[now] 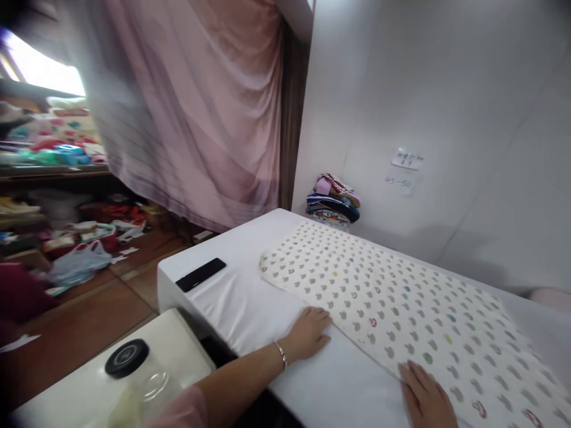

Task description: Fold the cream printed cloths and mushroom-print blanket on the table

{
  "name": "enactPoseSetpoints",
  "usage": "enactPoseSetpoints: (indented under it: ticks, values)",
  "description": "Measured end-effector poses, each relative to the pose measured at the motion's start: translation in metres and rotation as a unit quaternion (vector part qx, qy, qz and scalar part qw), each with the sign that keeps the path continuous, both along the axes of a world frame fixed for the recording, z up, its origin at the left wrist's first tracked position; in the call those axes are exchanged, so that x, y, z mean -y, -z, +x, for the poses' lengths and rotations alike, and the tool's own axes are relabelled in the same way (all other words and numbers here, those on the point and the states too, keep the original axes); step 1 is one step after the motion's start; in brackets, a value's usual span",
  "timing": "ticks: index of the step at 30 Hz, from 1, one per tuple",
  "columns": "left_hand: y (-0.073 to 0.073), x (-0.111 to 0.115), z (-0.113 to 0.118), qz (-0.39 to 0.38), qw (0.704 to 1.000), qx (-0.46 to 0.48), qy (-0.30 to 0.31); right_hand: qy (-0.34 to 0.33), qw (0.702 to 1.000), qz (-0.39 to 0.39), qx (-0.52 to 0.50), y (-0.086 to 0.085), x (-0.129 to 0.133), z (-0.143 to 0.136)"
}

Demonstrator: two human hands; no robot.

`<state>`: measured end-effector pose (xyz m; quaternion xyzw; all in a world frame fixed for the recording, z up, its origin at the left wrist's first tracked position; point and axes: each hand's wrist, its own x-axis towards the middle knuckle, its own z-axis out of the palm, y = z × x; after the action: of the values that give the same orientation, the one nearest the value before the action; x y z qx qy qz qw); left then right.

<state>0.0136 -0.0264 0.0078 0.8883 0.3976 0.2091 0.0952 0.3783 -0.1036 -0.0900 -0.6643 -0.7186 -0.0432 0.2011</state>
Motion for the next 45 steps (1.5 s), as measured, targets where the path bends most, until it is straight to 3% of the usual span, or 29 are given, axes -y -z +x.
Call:
enactPoseSetpoints:
  ticks: [5,9,14,19,22,29,38,45]
  values:
    - [-0.002,-0.012,-0.048,0.009,0.997,-0.008,-0.075,-0.046,0.998,-0.045,0.017,-0.028,-0.027,-0.067]
    - [-0.001,-0.027,-0.065,0.021,0.992,-0.039,-0.116,-0.061,0.997,-0.037,0.013,-0.047,-0.036,-0.098]
    - [0.005,-0.052,-0.053,0.051,0.995,-0.069,-0.056,-0.076,0.996,0.031,0.017,-0.057,-0.039,-0.115]
    - [0.004,-0.071,-0.035,0.076,0.991,-0.104,0.025,-0.063,0.997,0.030,0.037,-0.065,-0.034,-0.126]
    - [-0.001,-0.077,-0.030,0.061,0.988,-0.137,0.038,-0.061,0.997,0.009,0.040,-0.070,-0.033,-0.134]
    - [-0.011,-0.078,-0.025,0.011,0.987,-0.162,0.011,-0.068,0.996,-0.036,0.033,-0.085,-0.041,-0.165]
    - [-0.013,-0.080,-0.019,0.019,0.984,-0.167,-0.059,-0.038,0.995,-0.072,0.054,-0.090,-0.063,-0.198]
    - [-0.015,-0.088,-0.028,0.033,0.981,-0.171,-0.088,-0.015,0.993,-0.094,0.077,-0.099,-0.078,-0.213]
